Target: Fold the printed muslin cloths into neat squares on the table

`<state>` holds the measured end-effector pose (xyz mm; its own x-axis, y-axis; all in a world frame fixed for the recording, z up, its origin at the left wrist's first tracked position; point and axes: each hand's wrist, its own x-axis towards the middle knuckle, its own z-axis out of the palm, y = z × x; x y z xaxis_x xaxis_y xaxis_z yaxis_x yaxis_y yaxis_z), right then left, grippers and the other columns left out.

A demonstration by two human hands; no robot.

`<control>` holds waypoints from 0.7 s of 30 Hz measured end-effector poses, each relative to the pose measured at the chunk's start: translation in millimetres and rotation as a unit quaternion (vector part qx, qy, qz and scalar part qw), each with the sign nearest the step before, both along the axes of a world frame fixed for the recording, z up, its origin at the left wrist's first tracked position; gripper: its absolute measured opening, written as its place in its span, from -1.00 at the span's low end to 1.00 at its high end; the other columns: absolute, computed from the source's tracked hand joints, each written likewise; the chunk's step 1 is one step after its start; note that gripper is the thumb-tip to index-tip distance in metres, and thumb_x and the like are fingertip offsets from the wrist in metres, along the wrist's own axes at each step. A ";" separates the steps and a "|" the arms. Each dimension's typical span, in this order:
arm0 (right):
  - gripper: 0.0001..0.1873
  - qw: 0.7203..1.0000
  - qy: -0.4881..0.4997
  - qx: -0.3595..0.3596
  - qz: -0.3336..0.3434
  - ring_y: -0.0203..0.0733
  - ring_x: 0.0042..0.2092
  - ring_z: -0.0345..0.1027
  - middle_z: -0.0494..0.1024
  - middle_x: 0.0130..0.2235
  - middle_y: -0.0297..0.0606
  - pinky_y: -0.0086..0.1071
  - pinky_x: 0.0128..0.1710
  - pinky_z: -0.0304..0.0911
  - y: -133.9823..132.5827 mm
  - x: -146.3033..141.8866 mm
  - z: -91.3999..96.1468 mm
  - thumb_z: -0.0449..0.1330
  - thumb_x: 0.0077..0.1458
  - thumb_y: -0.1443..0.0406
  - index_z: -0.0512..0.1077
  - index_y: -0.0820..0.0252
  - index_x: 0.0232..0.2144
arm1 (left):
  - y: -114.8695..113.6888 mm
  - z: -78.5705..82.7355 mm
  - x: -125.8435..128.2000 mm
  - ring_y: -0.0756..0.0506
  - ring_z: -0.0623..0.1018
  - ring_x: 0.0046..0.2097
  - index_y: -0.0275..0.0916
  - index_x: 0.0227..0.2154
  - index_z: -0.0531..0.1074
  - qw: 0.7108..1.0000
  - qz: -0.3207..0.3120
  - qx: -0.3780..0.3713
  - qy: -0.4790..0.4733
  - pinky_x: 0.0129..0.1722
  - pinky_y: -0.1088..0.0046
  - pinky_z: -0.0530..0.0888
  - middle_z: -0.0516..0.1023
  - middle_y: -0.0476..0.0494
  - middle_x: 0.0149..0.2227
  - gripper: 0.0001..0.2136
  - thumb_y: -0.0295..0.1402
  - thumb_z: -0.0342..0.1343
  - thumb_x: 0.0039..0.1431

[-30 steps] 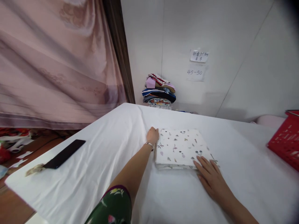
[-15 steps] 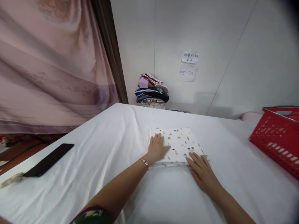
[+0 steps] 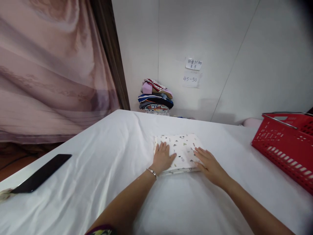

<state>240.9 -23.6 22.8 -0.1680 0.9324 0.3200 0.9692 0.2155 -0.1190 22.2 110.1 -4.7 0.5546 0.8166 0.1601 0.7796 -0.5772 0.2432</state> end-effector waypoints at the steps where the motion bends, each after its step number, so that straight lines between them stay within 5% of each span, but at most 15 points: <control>1: -0.50 1.000 0.003 0.002 -0.001 -0.08 0.27 -0.11 0.09 0.26 -0.21 -0.03 0.21 -0.06 12.7 -0.6 7.7 -0.14 0.26 0.16 0.08 0.08 0.22 | -0.5 0.1 0.2 -0.25 -0.04 0.30 -0.35 0.17 0.17 1.000 0.001 0.003 0.000 0.26 0.12 -0.15 0.04 -0.31 0.27 -0.36 0.04 -0.29 0.21; 5: -0.45 0.999 0.013 -0.017 -0.029 -0.02 0.27 -0.12 0.09 0.25 -0.07 -0.08 0.18 0.00 74.9 3.8 15.2 -0.13 0.24 0.10 0.15 0.26 0.18 | -2.7 2.4 1.2 -0.23 -0.02 0.30 -0.33 0.16 0.17 1.000 0.007 0.005 0.001 0.26 0.12 -0.14 0.06 -0.31 0.26 -0.37 0.03 -0.26 0.21; 9: -0.41 0.994 0.003 -0.056 -0.099 0.10 0.26 -0.11 0.10 0.24 0.04 0.00 0.14 0.02 120.9 20.0 -13.9 -0.12 0.22 0.05 0.18 0.32 0.14 | -4.7 3.3 0.1 -0.22 -0.03 0.30 -0.33 0.17 0.16 1.000 0.008 0.001 0.003 0.26 0.13 -0.13 0.06 -0.29 0.27 -0.36 0.04 -0.28 0.21; 14: -0.38 0.977 -0.023 -0.129 -0.167 0.01 0.30 -0.23 -0.01 0.29 -0.09 -0.01 0.16 -0.04 129.4 34.0 -47.0 -0.21 0.22 0.02 0.10 0.26 0.18 | -4.5 5.2 -0.4 -0.20 -0.09 0.31 -0.36 0.21 0.09 0.999 -0.001 -0.031 0.015 0.27 0.15 -0.16 -0.01 -0.26 0.29 -0.32 0.05 -0.37 0.21; 18: -0.36 0.973 -0.034 -0.144 -0.176 -0.05 0.31 -0.27 -0.06 0.30 -0.15 -0.03 0.19 -0.07 126.5 33.7 -46.9 -0.24 0.21 0.01 0.06 0.24 0.21 | 6.0 16.1 10.0 -0.24 -0.10 0.31 -0.36 0.21 0.07 0.995 0.006 -0.088 0.039 0.25 0.10 -0.13 -0.06 -0.27 0.30 -0.26 0.12 -0.31 0.14; 21: -0.35 0.973 -0.033 -0.148 -0.177 -0.05 0.31 -0.28 -0.06 0.30 -0.15 -0.02 0.19 -0.07 126.5 32.8 -43.7 -0.25 0.21 0.01 0.05 0.25 0.21 | 19.6 19.7 17.1 -0.25 -0.14 0.31 -0.36 0.21 0.07 0.997 0.038 -0.058 0.029 0.25 0.09 -0.17 -0.10 -0.27 0.31 -0.24 0.14 -0.29 0.13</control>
